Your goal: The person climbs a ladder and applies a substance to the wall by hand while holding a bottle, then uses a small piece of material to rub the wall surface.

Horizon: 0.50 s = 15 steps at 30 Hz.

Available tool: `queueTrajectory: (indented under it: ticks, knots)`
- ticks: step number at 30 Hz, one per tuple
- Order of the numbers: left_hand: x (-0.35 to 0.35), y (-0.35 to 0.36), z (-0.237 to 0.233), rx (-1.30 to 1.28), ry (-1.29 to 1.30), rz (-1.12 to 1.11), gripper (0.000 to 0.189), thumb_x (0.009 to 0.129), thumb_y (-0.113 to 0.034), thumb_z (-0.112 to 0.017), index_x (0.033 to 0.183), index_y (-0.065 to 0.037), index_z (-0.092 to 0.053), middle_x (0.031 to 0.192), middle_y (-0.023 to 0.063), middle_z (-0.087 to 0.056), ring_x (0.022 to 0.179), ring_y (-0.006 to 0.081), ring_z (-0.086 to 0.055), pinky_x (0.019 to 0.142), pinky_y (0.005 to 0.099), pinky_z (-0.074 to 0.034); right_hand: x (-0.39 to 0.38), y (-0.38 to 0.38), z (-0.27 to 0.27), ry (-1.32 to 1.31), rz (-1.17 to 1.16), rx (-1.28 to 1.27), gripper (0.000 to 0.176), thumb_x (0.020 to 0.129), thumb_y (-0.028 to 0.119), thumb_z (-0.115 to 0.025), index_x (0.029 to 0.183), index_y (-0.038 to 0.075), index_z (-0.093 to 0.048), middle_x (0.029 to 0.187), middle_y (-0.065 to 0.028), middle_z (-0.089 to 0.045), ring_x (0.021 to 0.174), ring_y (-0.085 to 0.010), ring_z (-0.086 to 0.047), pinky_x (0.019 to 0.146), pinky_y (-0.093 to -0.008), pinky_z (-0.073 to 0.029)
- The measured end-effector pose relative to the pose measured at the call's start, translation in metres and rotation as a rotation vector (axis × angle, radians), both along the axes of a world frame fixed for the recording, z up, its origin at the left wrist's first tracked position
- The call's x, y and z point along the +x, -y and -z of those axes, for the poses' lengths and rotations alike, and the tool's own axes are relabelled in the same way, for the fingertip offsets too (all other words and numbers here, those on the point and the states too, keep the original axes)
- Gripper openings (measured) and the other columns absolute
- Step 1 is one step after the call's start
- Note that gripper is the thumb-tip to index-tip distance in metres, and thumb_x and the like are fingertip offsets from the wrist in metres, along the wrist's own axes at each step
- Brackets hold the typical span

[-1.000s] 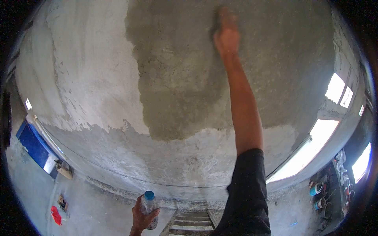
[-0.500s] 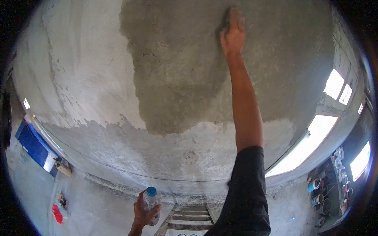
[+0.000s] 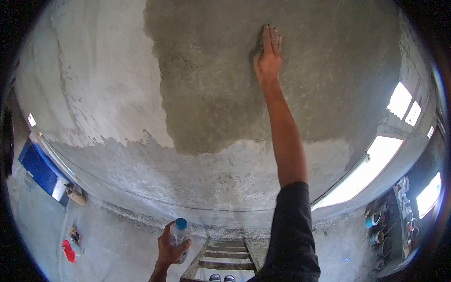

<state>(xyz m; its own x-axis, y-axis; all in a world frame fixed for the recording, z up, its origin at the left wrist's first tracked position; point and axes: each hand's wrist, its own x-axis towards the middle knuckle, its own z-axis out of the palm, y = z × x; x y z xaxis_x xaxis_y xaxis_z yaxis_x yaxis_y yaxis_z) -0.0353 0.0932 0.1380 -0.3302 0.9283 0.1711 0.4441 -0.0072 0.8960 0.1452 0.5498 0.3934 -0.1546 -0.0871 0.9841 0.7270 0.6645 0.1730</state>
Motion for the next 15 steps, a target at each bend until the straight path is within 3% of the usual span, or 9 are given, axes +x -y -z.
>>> queueTrajectory:
  ticks: [1,3,5,6,7,9,12,13,15]
  knots:
    - [0.000,0.000,0.001,-0.005,0.001,-0.002,0.065,0.067,-0.018,-0.079,0.122,-0.002,-0.048,0.101,0.0143,-0.065,0.091,0.0227,-0.064,0.084,0.0383,-0.051,-0.001,-0.003,-0.001,-0.167,0.020,0.059,0.063,0.079,-0.008,-0.051,0.139,0.007,-0.039,0.141,-0.0124,-0.043,0.128,-0.0291,-0.043,0.101,-0.0365,-0.042]
    - [0.000,-0.001,0.004,0.007,-0.013,0.019,0.064,0.069,-0.019,-0.078,0.123,-0.003,-0.048,0.101,0.0152,-0.066,0.093,0.0243,-0.065,0.084,0.0382,-0.051,-0.028,-0.002,0.040,0.096,0.015,-0.134,0.062,0.081,-0.004,-0.052,0.140,0.007,-0.038,0.141,-0.0145,-0.042,0.127,-0.0332,-0.043,0.101,-0.0387,-0.041]
    - [0.005,-0.005,-0.005,-0.044,-0.016,0.021,0.064,0.070,-0.019,-0.078,0.125,-0.004,-0.048,0.101,0.0162,-0.065,0.093,0.0260,-0.065,0.083,0.0382,-0.051,-0.048,0.011,0.105,0.679,0.042,-0.242,0.060,0.083,0.000,-0.051,0.140,0.008,-0.037,0.143,-0.0159,-0.039,0.129,-0.0346,-0.040,0.105,-0.0419,-0.038]
    - [0.007,-0.004,-0.008,-0.091,-0.035,0.025,0.065,0.071,-0.019,-0.077,0.126,-0.005,-0.047,0.101,0.0171,-0.065,0.094,0.0277,-0.065,0.083,0.0382,-0.051,-0.058,0.034,0.141,0.924,0.017,-0.648,0.076,0.079,-0.011,-0.043,0.147,0.016,-0.022,0.153,-0.0062,-0.021,0.139,-0.0242,-0.025,0.112,-0.0333,-0.028]
    - [0.005,-0.003,-0.004,-0.095,-0.037,0.025,0.065,0.071,-0.019,-0.077,0.126,-0.005,-0.047,0.101,0.0171,-0.065,0.094,0.0277,-0.065,0.083,0.0382,-0.051,-0.064,0.058,0.172,1.123,-0.046,-0.688,0.075,0.079,-0.011,-0.042,0.146,0.018,-0.026,0.151,-0.0075,-0.026,0.137,-0.0259,-0.029,0.111,-0.0345,-0.031]
    - [-0.001,-0.004,0.012,-0.050,-0.195,0.063,0.066,0.074,-0.030,-0.076,0.129,-0.007,-0.046,0.102,0.0211,-0.065,0.093,0.0363,-0.065,0.079,0.0407,-0.053,-0.048,0.116,0.248,0.714,-0.591,-1.035,0.064,0.079,-0.011,-0.042,0.138,0.013,-0.042,0.142,-0.0120,-0.041,0.128,-0.0286,-0.043,0.106,-0.0352,-0.037]
    - [-0.006,0.002,0.015,-0.136,-0.411,0.076,0.069,0.074,-0.037,-0.073,0.131,-0.010,-0.045,0.100,0.0213,-0.065,0.089,0.0373,-0.065,0.076,0.0428,-0.053,-0.021,0.201,0.342,0.175,-0.633,-1.565,0.042,0.092,0.012,-0.050,0.134,0.006,-0.046,0.121,-0.0130,-0.060,0.109,-0.0264,-0.059,0.093,-0.0326,-0.046]
    - [-0.008,0.003,0.015,-0.139,-0.405,0.076,0.069,0.074,-0.037,-0.073,0.131,-0.010,-0.045,0.100,0.0213,-0.065,0.089,0.0373,-0.065,0.076,0.0428,-0.053,-0.009,0.231,0.375,-0.544,-1.185,-2.047,0.039,0.092,0.013,-0.051,0.130,0.003,-0.049,0.115,-0.0130,-0.061,0.104,-0.0274,-0.060,0.089,-0.0381,-0.049]
    - [-0.009,0.003,0.012,-0.393,-0.663,0.228,0.072,0.073,-0.043,-0.071,0.131,-0.010,-0.046,0.096,0.0208,-0.065,0.085,0.0358,-0.066,0.074,0.0437,-0.053,0.008,0.288,0.409,-0.948,-1.119,-2.353,0.038,0.090,0.012,-0.055,0.126,0.003,-0.051,0.112,-0.0145,-0.060,0.103,-0.0299,-0.060,0.085,-0.0451,-0.052]
